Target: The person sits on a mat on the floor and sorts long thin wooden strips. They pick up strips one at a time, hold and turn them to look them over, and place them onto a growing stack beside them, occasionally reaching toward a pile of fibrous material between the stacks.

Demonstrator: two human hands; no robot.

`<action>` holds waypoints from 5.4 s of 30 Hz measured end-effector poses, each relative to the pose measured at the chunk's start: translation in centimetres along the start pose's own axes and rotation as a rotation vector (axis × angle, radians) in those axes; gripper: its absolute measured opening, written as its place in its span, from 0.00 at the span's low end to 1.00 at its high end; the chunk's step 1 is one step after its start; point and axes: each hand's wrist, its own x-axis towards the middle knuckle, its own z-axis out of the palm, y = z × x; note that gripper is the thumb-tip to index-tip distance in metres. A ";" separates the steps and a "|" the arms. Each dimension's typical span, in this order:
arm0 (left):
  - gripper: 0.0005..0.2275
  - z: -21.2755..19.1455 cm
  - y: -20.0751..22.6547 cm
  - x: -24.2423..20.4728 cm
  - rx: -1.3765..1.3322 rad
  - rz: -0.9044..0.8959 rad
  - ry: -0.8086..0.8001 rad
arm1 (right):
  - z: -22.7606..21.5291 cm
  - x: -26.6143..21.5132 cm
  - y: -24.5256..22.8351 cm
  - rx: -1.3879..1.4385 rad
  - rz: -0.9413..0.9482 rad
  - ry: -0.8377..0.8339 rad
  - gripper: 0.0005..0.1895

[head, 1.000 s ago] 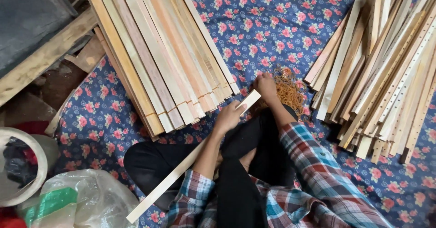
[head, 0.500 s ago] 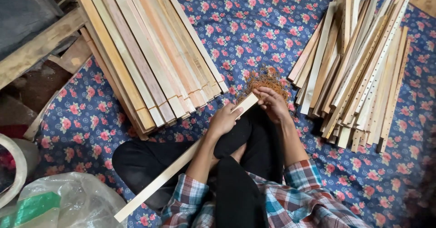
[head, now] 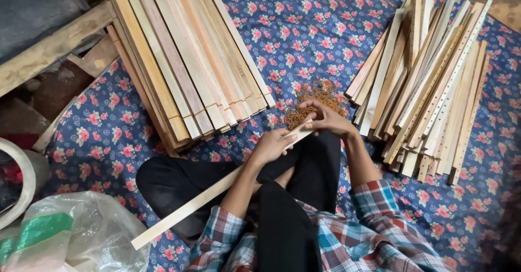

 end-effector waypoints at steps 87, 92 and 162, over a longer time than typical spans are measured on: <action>0.12 -4.2 9.2 3.0 -0.911 0.571 0.215 | 15.7 -5.1 7.2 0.607 -0.227 0.000 0.27; 0.22 -4.0 10.4 1.5 -0.576 0.520 0.343 | 17.7 -5.2 5.5 0.724 -0.256 -0.110 0.37; 0.26 -5.1 4.2 3.4 0.043 -0.192 0.057 | -1.3 4.0 7.0 0.149 -0.032 0.617 0.12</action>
